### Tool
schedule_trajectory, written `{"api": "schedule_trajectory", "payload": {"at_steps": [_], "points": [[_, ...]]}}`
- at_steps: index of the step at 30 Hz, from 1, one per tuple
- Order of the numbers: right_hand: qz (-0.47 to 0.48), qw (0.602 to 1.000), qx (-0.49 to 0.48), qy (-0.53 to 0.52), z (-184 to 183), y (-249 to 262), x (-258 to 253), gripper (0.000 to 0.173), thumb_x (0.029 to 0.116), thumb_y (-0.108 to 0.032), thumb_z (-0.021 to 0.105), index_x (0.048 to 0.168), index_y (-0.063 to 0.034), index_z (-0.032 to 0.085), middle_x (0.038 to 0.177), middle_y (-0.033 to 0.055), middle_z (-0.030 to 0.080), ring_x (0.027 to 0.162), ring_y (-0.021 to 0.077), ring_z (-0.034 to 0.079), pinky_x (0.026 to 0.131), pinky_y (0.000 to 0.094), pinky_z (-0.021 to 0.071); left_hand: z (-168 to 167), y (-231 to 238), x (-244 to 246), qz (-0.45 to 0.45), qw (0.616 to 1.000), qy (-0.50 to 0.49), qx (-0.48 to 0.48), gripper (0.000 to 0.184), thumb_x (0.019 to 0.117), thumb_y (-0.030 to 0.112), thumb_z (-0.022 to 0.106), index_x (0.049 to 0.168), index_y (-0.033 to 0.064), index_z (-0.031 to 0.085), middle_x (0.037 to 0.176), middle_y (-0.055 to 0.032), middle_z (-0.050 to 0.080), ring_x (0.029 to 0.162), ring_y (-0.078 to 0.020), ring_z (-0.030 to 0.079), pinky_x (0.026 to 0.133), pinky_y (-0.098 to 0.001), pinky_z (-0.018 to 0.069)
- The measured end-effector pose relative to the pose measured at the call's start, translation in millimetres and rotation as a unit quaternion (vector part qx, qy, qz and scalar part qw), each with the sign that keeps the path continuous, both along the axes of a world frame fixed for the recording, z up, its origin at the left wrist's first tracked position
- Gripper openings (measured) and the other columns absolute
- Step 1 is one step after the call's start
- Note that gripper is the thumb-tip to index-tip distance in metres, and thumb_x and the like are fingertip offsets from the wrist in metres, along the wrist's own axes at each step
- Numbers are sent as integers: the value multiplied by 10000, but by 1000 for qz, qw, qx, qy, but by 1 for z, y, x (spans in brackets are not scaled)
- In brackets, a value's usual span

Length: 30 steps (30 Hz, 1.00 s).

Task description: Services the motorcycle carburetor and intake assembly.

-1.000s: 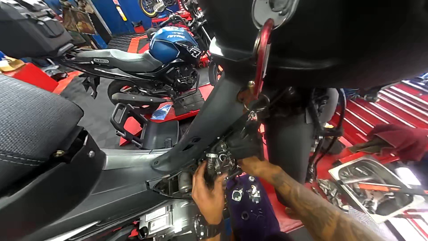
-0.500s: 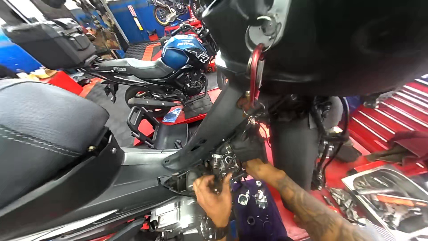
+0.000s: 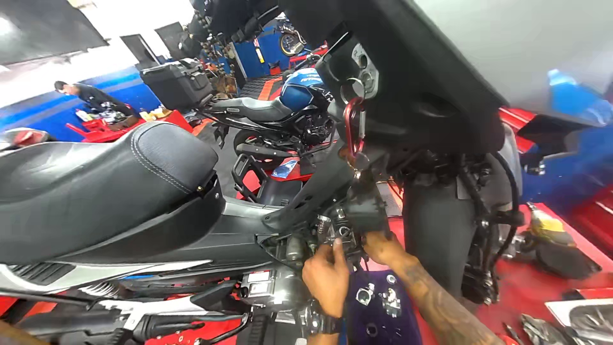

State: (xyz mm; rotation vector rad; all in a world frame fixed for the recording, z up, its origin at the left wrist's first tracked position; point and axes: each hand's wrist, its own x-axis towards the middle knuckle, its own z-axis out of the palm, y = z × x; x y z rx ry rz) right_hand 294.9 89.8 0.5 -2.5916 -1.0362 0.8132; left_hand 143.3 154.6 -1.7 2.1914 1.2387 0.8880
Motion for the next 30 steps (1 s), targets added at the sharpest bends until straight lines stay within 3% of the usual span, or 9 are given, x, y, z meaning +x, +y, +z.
{"api": "schedule_trajectory", "payload": {"at_steps": [6,10,13,16,20,28,30], "points": [[-9,1000,18,-1,-5,-1,2,333,1016,-261,545,1250,-68,682,1243,209,672,1215,392,614,1025,613,453,3,-8,11,35,999,6,41,461,971,432,551,601,162,608,482,39,490,464,-158,533,497,-442,455],[-30,998,43,17,-8,-3,3,344,1013,-268,556,1273,-75,675,1258,207,661,1221,377,608,1033,592,450,-3,-17,13,42,993,9,106,437,946,401,543,597,147,615,482,29,504,450,-162,544,465,-434,452],[-92,989,103,56,-14,-5,3,319,985,-266,603,1223,-75,696,1195,189,684,1158,349,638,1000,578,477,-11,-24,10,52,989,27,133,412,915,393,560,584,159,629,489,39,544,448,-149,572,437,-425,452],[-127,978,151,67,-19,-5,3,262,965,-250,629,1138,-76,718,1089,166,712,1062,324,673,935,568,507,-17,-30,8,56,990,49,120,420,895,397,583,537,178,557,467,49,504,429,-136,539,420,-409,423],[-104,984,137,49,-18,-5,4,285,978,-253,613,1190,-88,709,1143,166,703,1117,327,658,974,560,495,-18,-37,8,42,994,52,85,439,896,404,582,515,196,520,450,62,465,414,-124,506,415,-399,403],[-41,996,76,-3,-18,-1,4,290,982,-270,596,1166,-80,718,1151,181,698,1130,356,650,992,574,478,-22,-37,6,47,997,32,44,436,884,402,598,503,204,523,447,76,463,417,-115,500,431,-399,407],[-23,998,57,-3,-13,0,4,326,1003,-266,571,1219,-58,698,1219,213,674,1194,384,620,1035,595,448,-22,-35,5,50,997,26,55,445,882,395,598,496,200,495,441,70,444,410,-121,488,422,-395,396]]}}
